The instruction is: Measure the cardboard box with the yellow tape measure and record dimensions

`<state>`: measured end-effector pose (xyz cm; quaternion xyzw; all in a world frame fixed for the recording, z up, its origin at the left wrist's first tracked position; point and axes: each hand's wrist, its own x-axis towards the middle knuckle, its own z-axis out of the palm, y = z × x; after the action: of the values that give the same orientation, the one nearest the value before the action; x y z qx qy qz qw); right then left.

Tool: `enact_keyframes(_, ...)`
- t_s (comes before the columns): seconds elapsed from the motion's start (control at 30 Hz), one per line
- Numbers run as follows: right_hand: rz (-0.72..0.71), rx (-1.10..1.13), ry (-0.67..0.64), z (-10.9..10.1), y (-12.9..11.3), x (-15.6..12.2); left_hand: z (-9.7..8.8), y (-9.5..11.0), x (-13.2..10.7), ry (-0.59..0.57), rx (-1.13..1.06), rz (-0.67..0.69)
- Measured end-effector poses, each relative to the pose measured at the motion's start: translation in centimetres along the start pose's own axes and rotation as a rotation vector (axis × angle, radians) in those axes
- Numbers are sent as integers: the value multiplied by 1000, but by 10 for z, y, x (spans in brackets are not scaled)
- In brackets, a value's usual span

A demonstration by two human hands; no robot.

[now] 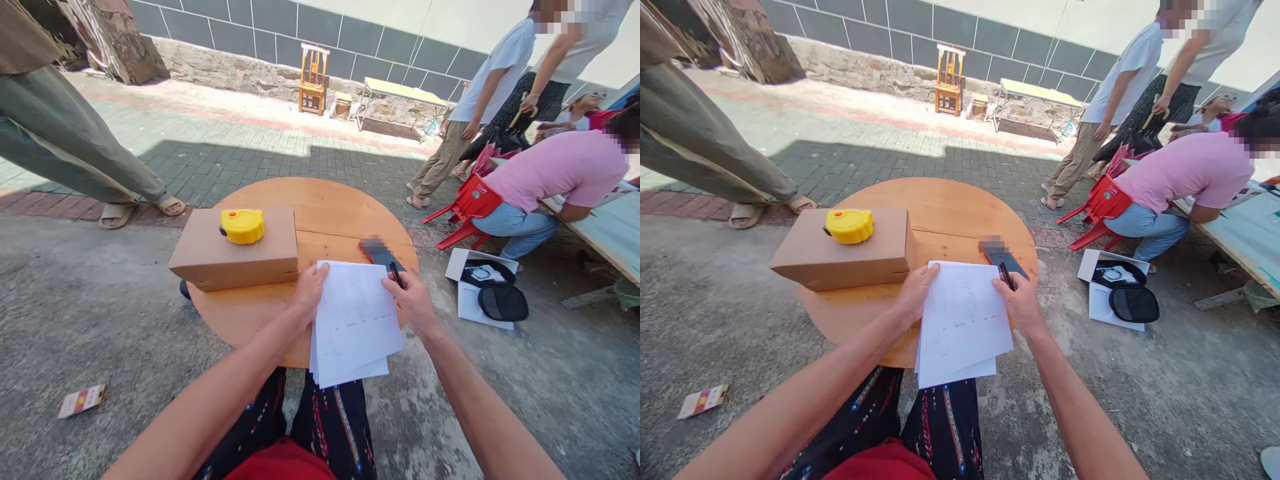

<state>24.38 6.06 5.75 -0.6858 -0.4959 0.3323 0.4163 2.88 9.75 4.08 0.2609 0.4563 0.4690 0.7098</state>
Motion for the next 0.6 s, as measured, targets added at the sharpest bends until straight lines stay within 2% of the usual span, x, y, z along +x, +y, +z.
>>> enact_keyframes(0.1,-69,-111,113,-4,10,8,2,-4,23,48,33,20)
enact_keyframes(0.2,-151,-231,33,-10,15,0,2,-5,37,87,71,48)
enact_keyframes(0.27,-179,-387,-27,-11,18,-7,3,-5,42,114,103,75)
enact_keyframes(0.4,-81,-703,-64,-8,25,-16,4,-10,47,145,198,144)
enact_keyframes(0.5,-26,-769,-97,-3,27,-16,9,-14,46,155,289,223)
enact_keyframes(0.6,-20,-775,-117,1,26,-14,14,-18,33,174,398,339)
